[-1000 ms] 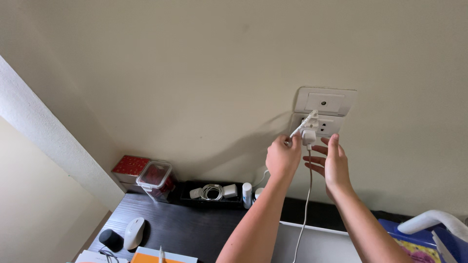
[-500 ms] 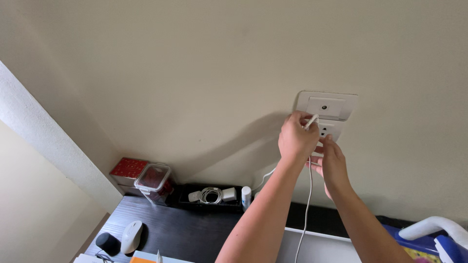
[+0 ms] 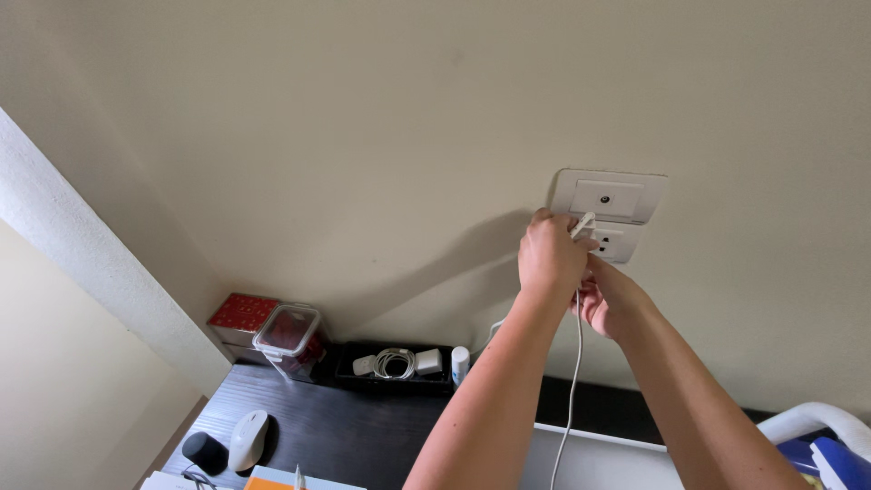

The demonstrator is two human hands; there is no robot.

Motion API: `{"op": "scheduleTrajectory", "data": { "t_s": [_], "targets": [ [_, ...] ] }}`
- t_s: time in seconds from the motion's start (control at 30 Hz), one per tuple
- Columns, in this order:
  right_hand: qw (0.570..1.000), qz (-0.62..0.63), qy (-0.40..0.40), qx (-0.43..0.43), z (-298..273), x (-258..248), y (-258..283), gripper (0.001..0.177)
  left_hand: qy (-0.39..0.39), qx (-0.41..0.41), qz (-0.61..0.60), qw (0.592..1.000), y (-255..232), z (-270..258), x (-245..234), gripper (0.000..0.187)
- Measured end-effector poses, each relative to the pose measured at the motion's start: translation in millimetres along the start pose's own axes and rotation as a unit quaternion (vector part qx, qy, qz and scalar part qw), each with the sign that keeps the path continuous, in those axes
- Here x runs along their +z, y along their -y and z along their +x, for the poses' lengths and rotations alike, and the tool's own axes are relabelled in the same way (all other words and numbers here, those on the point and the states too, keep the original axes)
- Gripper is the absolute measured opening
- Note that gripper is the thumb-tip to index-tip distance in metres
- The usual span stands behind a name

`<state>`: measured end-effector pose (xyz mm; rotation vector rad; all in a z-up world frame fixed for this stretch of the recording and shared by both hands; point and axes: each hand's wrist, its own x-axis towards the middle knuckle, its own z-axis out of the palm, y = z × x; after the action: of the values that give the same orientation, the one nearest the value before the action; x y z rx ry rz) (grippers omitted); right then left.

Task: The person unplugs a laptop charger from the wall socket, coils the cable neatly by hand, and places it on the desk. They then unplug a second cable, coil it, and place it beside the first. The workspace remains organized with the cables stored on the desk surface.

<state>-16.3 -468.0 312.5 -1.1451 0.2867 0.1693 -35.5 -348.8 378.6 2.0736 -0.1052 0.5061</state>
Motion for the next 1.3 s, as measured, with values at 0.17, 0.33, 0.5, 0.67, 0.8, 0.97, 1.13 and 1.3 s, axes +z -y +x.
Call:
{"op": "scheduleTrajectory", "data": {
  "t_s": [0.17, 0.33, 0.5, 0.67, 0.8, 0.97, 1.13, 1.3],
  "targets": [
    [1.000, 0.009, -0.001, -0.014, 0, 0, -7, 0.031, -0.015, 0.018, 0.029, 0.999, 3, 1, 5, 0.027],
    [0.998, -0.035, -0.040, -0.046, -26, 10, -8, 0.032, -0.006, -0.011, 0.026, 1.000, -1, 1, 6, 0.023],
    [0.999, 0.003, -0.008, -0.053, -49, 15, 2, 0.023, -0.011, 0.002, 0.031, 0.999, -9, -5, -2, 0.028],
    [0.998, -0.002, -0.013, -0.069, -69, 13, 4, 0.027, -0.055, 0.036, 0.034, 0.997, -24, -34, -22, 0.045],
    [0.994, 0.028, 0.047, -0.096, -97, 9, 7, 0.028, -0.130, 0.115, 0.013, 0.985, -29, -77, -31, 0.053],
    [0.995, 0.049, -0.021, -0.080, -153, 11, 15, 0.022, -0.142, 0.102, -0.067, 0.982, -37, -141, -42, 0.047],
    [0.990, 0.091, 0.044, -0.102, -197, 4, 4, 0.027, 0.024, -0.046, -0.225, 0.973, -59, -199, -58, 0.050],
    [0.987, 0.064, 0.030, -0.141, -239, 0, -11, 0.030, 0.128, -0.211, -0.318, 0.916, -79, -236, -73, 0.051]
  ]
}}
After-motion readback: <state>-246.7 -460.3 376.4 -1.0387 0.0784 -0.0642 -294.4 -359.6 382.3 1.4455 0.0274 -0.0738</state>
